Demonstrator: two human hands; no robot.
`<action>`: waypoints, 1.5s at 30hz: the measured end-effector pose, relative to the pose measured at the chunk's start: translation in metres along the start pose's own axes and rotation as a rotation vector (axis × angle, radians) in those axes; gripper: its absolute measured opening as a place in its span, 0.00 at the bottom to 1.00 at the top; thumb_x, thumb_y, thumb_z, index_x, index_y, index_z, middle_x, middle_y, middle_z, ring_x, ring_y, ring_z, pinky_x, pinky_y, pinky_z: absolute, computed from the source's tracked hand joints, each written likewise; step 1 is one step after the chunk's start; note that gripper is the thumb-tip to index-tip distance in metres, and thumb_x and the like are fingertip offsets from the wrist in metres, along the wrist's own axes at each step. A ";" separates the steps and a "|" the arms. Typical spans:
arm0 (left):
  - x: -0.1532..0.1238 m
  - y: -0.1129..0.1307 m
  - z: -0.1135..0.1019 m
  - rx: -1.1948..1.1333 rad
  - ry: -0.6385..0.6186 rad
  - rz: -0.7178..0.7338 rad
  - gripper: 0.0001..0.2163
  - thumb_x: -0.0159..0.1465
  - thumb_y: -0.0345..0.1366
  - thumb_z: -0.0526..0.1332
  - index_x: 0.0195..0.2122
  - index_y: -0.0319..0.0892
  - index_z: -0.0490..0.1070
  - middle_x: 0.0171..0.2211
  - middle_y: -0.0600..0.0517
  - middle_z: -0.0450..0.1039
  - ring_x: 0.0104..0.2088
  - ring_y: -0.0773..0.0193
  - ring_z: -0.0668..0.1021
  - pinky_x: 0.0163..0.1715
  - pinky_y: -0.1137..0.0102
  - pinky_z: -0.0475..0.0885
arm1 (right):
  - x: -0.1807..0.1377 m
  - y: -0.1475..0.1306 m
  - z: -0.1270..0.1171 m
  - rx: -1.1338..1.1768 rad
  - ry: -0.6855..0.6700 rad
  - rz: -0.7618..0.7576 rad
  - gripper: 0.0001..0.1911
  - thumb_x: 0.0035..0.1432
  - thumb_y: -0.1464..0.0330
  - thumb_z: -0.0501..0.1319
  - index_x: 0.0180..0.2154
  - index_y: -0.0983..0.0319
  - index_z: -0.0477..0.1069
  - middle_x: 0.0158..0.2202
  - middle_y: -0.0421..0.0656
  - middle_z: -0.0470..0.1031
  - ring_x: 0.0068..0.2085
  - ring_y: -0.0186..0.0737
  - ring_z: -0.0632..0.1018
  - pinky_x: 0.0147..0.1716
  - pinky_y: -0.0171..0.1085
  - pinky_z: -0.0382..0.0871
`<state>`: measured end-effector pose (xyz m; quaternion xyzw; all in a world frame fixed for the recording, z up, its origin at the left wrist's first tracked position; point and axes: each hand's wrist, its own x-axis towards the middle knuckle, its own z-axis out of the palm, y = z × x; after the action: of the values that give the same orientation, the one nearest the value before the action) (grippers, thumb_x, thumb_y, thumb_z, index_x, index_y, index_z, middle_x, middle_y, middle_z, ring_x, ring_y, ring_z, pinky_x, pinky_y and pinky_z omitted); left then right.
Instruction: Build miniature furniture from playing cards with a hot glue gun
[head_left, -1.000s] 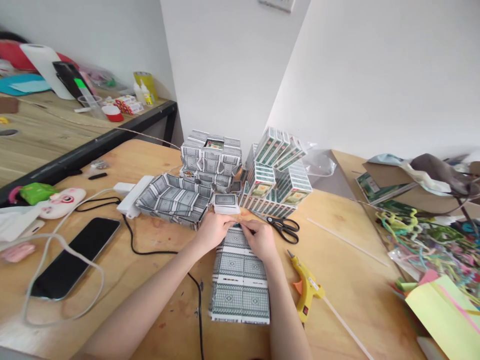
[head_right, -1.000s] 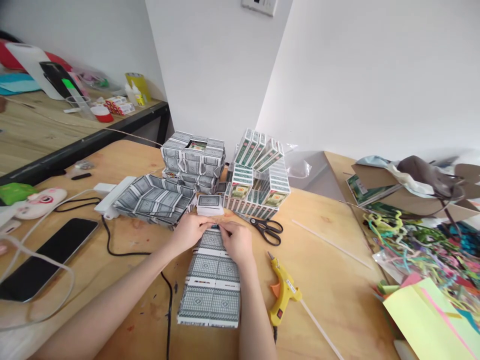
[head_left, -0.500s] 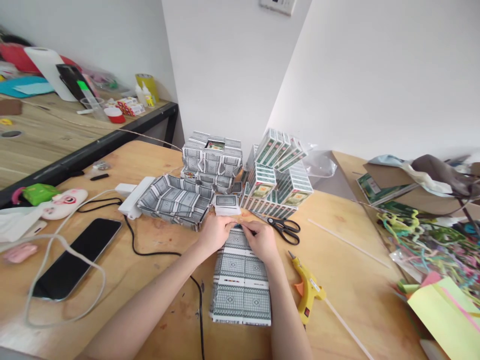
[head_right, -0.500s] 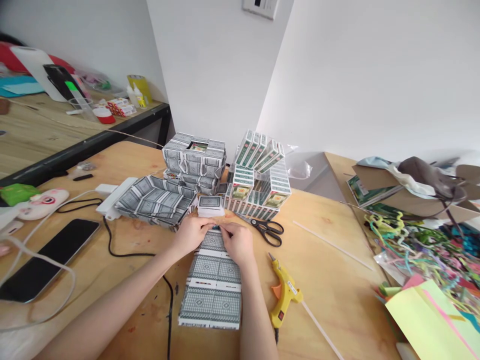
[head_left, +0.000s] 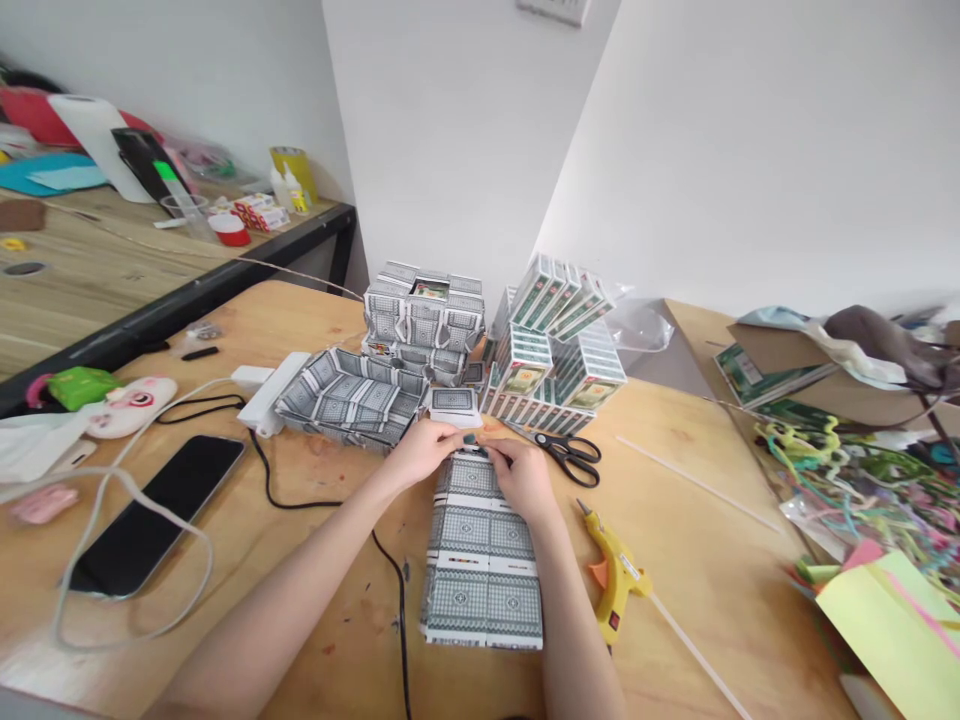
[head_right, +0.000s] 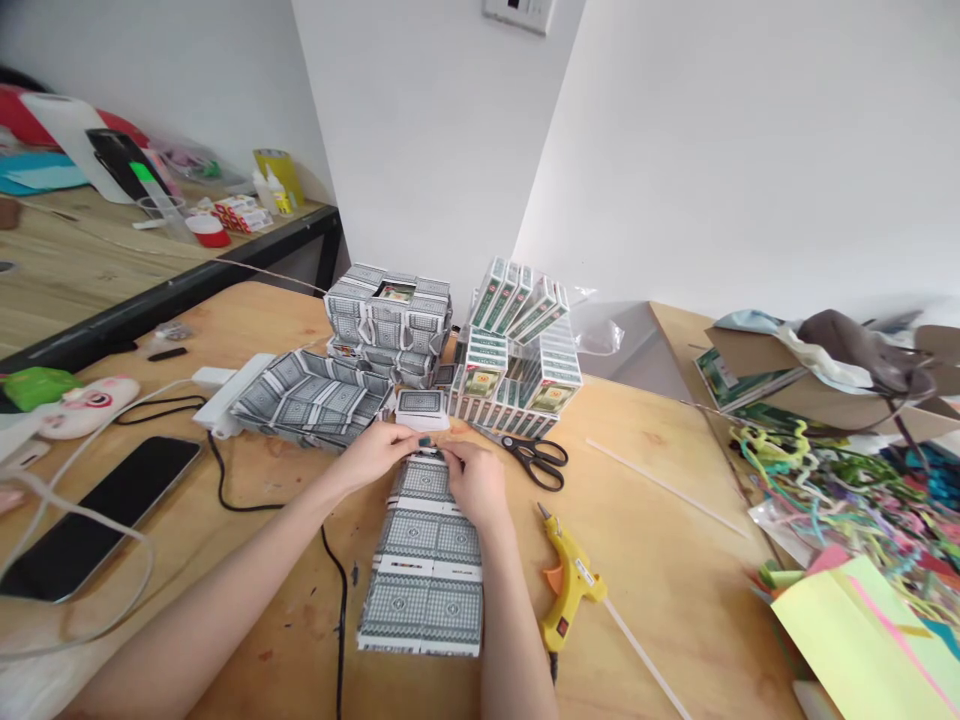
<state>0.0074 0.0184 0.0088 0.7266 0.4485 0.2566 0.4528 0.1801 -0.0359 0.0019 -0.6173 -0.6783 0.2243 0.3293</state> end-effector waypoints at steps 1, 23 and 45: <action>0.001 -0.001 -0.001 0.019 -0.001 -0.021 0.16 0.61 0.38 0.54 0.19 0.39 0.70 0.18 0.54 0.70 0.22 0.64 0.72 0.24 0.72 0.63 | 0.000 0.000 0.000 0.001 -0.001 0.001 0.13 0.58 0.70 0.55 0.38 0.57 0.77 0.40 0.40 0.79 0.42 0.40 0.78 0.45 0.36 0.69; -0.005 0.016 0.001 0.418 -0.014 0.251 0.12 0.62 0.29 0.54 0.40 0.45 0.75 0.39 0.51 0.78 0.40 0.59 0.78 0.41 0.68 0.70 | -0.002 -0.003 0.000 0.024 0.028 -0.011 0.12 0.56 0.71 0.56 0.37 0.58 0.77 0.38 0.40 0.80 0.39 0.40 0.79 0.42 0.36 0.70; -0.010 0.020 0.001 0.631 0.010 0.276 0.12 0.60 0.27 0.54 0.40 0.44 0.74 0.34 0.48 0.77 0.37 0.58 0.77 0.37 0.68 0.69 | 0.010 -0.013 -0.008 0.008 -0.038 0.114 0.14 0.52 0.76 0.55 0.31 0.58 0.78 0.32 0.40 0.80 0.34 0.39 0.79 0.36 0.34 0.71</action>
<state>0.0124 0.0056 0.0266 0.8834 0.4055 0.1676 0.1645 0.1761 -0.0282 0.0183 -0.6494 -0.6473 0.2571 0.3054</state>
